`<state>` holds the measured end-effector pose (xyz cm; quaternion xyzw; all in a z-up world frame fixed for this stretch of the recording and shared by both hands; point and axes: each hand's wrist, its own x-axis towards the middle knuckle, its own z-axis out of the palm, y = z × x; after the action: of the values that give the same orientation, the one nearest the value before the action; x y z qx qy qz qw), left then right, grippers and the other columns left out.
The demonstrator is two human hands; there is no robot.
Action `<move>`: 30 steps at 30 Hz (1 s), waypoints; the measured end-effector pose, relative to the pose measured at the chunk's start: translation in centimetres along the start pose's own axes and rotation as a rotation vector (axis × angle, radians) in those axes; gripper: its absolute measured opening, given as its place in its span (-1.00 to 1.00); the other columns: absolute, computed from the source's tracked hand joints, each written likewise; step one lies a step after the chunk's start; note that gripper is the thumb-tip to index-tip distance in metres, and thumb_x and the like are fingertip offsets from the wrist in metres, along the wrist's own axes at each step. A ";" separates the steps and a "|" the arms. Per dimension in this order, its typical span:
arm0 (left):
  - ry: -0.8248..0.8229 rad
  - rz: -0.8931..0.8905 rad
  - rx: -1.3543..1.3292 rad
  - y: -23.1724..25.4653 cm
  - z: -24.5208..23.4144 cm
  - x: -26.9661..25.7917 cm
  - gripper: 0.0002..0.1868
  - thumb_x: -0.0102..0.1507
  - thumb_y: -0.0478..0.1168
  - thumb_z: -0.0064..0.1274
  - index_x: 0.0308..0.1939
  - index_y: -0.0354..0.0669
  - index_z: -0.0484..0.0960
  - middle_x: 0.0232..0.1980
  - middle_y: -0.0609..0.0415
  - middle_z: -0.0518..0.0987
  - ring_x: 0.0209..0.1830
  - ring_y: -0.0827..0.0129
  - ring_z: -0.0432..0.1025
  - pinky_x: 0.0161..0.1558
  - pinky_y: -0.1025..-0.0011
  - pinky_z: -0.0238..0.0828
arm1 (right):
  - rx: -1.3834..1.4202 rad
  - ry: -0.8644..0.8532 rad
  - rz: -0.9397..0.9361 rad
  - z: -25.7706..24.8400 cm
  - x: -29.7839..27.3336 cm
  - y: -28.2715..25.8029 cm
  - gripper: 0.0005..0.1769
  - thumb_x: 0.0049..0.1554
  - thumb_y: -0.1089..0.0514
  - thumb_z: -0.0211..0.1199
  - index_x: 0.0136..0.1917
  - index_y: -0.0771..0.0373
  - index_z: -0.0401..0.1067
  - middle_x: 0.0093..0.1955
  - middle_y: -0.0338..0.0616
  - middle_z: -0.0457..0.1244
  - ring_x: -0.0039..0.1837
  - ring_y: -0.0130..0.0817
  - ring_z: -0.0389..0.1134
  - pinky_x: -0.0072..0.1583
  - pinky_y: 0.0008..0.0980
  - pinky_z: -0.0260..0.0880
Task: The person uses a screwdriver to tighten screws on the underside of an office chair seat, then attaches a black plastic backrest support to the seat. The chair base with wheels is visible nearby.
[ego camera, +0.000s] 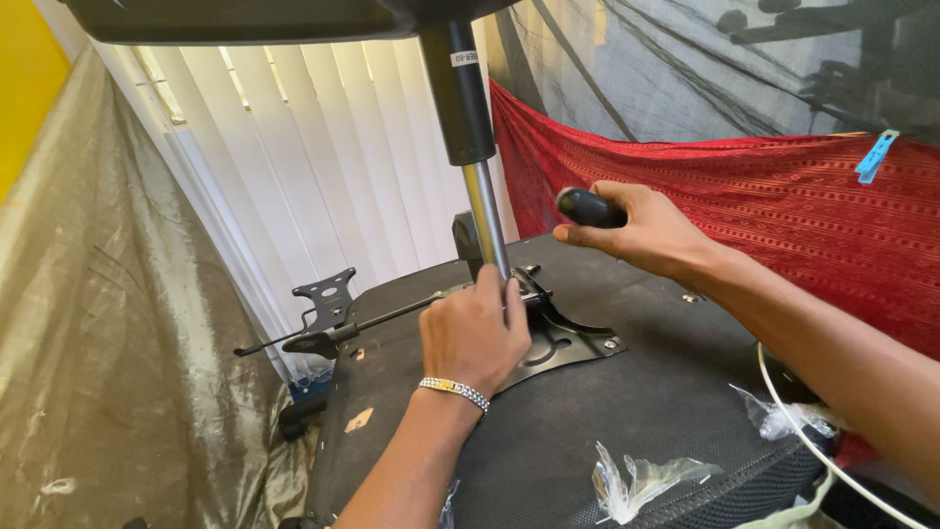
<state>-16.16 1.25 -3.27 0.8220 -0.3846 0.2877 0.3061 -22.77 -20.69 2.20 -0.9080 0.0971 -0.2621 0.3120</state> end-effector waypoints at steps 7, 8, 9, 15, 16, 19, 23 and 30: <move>-0.200 0.325 -0.067 1.2 1.3 -0.3 -0.79 0.32 -0.12 -0.03 -0.25 -0.20 0.51 -0.54 -0.15 0.56 -0.51 -0.08 0.51 -0.39 0.01 0.42 | -0.493 0.157 -0.511 -1.4 -3.6 -4.1 -0.56 0.17 -0.31 0.24 -0.08 0.09 0.41 -0.26 -0.04 0.26 -0.14 -0.18 0.29 -0.09 -0.18 0.28; -0.232 0.335 -0.065 1.4 1.5 -0.3 -0.79 0.32 -0.12 -0.03 -0.25 -0.20 0.50 -0.54 -0.16 0.56 -0.51 -0.08 0.51 -0.38 0.01 0.42 | -0.511 0.012 -0.197 -1.9 -3.7 -4.9 -0.52 0.19 -0.35 0.17 -0.01 0.10 0.40 -0.31 -0.02 0.28 -0.18 -0.19 0.31 -0.10 -0.18 0.27; -0.232 0.328 -0.097 1.6 1.6 -0.2 -0.79 0.31 -0.12 -0.03 -0.23 -0.21 0.50 -0.53 -0.16 0.57 -0.50 -0.08 0.52 -0.37 0.00 0.43 | -0.522 -0.131 0.118 -2.3 -3.8 -5.6 -0.47 0.22 -0.38 0.09 0.05 0.11 0.38 -0.36 0.00 0.30 -0.22 -0.21 0.33 -0.11 -0.18 0.25; -0.336 0.181 -0.195 3.3 2.6 0.7 -0.66 0.22 -0.12 0.05 -0.06 -0.28 0.41 -0.46 -0.25 0.58 -0.40 -0.17 0.53 -0.25 -0.04 0.46 | 0.086 -0.505 0.179 -3.8 -5.3 -4.0 -0.41 0.06 -0.04 0.35 0.36 0.00 0.45 -0.15 -0.13 0.45 -0.21 -0.29 0.50 -0.14 -0.33 0.54; -0.348 0.173 -0.200 3.5 2.7 0.8 -0.63 0.17 -0.14 0.07 -0.04 -0.28 0.41 -0.44 -0.26 0.59 -0.38 -0.17 0.54 -0.23 -0.02 0.48 | 0.214 -0.576 0.108 -3.9 -5.3 -3.2 -0.39 0.07 0.01 0.39 0.38 0.09 0.42 -0.10 -0.11 0.43 -0.13 -0.31 0.49 -0.07 -0.35 0.55; -0.374 0.182 -0.182 3.6 2.8 0.9 -0.56 0.07 -0.14 0.15 -0.05 -0.28 0.42 -0.38 -0.28 0.61 -0.32 -0.17 0.54 -0.19 -0.01 0.48 | 0.553 -0.704 0.071 -3.8 -5.4 -0.7 -0.33 0.05 0.16 0.44 0.41 0.25 0.36 0.02 -0.11 0.40 0.07 -0.34 0.48 0.10 -0.35 0.55; -0.421 0.231 -0.053 4.3 3.4 0.8 -0.66 0.13 -0.19 0.08 -0.09 -0.29 0.47 -0.30 -0.27 0.63 -0.26 -0.16 0.56 -0.15 -0.01 0.49 | 0.833 -0.682 0.351 -3.4 -6.7 1.7 -0.43 0.12 -0.13 0.19 0.23 0.31 0.38 0.02 -0.05 0.37 0.06 -0.27 0.48 0.09 -0.24 0.56; -0.405 0.259 -0.134 6.5 4.4 1.3 -0.69 0.14 -0.19 0.03 -0.12 -0.33 0.48 -0.33 -0.31 0.62 -0.29 -0.21 0.56 -0.15 -0.04 0.50 | 1.031 -0.335 0.561 -1.9 -6.9 3.5 -0.83 0.13 0.29 0.24 -0.08 0.23 0.25 -0.18 -0.14 0.23 -0.22 -0.40 0.29 -0.12 -0.30 0.54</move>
<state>-19.67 -5.91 -3.37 0.7847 -0.5583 0.1276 0.2373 -29.64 -22.11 -1.57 -0.6088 0.1429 -0.0370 0.7794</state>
